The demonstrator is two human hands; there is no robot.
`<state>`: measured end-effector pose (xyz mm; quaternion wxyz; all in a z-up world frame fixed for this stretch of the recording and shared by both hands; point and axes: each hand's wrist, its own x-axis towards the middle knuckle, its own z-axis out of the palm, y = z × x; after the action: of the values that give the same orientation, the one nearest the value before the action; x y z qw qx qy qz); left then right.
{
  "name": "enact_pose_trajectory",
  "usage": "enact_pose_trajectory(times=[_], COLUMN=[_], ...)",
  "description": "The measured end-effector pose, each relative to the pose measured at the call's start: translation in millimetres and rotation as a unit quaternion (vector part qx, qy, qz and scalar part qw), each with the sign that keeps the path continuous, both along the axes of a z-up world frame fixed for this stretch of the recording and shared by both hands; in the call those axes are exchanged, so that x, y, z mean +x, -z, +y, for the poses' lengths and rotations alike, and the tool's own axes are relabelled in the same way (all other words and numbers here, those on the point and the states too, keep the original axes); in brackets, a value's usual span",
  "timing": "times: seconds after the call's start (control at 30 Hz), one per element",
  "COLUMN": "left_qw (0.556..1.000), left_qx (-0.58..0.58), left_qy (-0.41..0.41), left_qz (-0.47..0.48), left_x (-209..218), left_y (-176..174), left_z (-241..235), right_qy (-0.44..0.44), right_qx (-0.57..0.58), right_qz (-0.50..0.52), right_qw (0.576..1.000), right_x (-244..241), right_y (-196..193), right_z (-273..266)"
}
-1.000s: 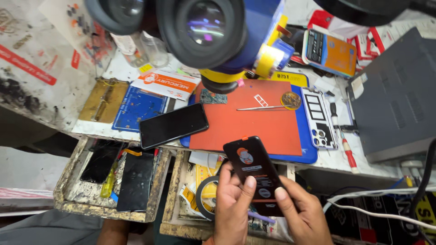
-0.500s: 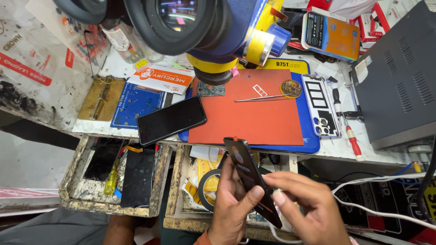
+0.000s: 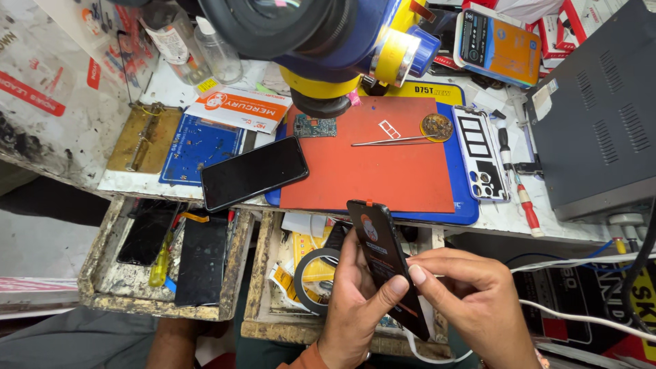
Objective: The person uses a red-handled screwdriver to work on the side of a disassembled smartphone lying on a red mat. They connect a white charging cable to the phone, then lift and rotate the device to inspect the screen, which shows a boot logo. The person places the phone back on the mat and briefly handles another phone nearby.
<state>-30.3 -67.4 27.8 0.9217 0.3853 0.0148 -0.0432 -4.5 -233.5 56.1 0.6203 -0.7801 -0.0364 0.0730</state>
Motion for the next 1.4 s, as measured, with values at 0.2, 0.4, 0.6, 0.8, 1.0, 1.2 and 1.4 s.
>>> enact_pose_trajectory(times=[0.2, 0.4, 0.6, 0.8, 1.0, 1.2, 1.4], left_qw=[1.000, 0.999, 0.999, 0.999, 0.999, 1.000, 1.000], left_qx=[-0.017, -0.023, -0.030, -0.024, -0.026, -0.020, -0.001], left_qy=[0.019, 0.027, 0.024, 0.027, 0.027, 0.024, 0.020], left_qz=[-0.014, -0.015, -0.015, -0.015, -0.007, 0.000, -0.008], left_x=[2, 5, 5, 4, 4, 3, 4], left_y=[-5, -6, -4, -4, -4, -7, -11], left_z=[-2, -5, -6, -5, -7, -8, -11], right_qy=[0.013, 0.027, 0.010, -0.003, 0.000, 0.010, 0.034], right_qx=[0.003, -0.038, -0.029, 0.000, -0.004, -0.001, 0.023], right_qz=[-0.008, 0.000, -0.005, -0.004, -0.002, 0.005, 0.024], right_qw=[1.000, 0.999, 1.000, 1.000, 1.000, 1.000, 0.999], right_x=[-2, -2, -2, 0, 0, -1, 0], right_y=[0, -3, -1, -4, -5, 0, 9], right_z=[-5, -9, -10, -8, -7, -10, -17])
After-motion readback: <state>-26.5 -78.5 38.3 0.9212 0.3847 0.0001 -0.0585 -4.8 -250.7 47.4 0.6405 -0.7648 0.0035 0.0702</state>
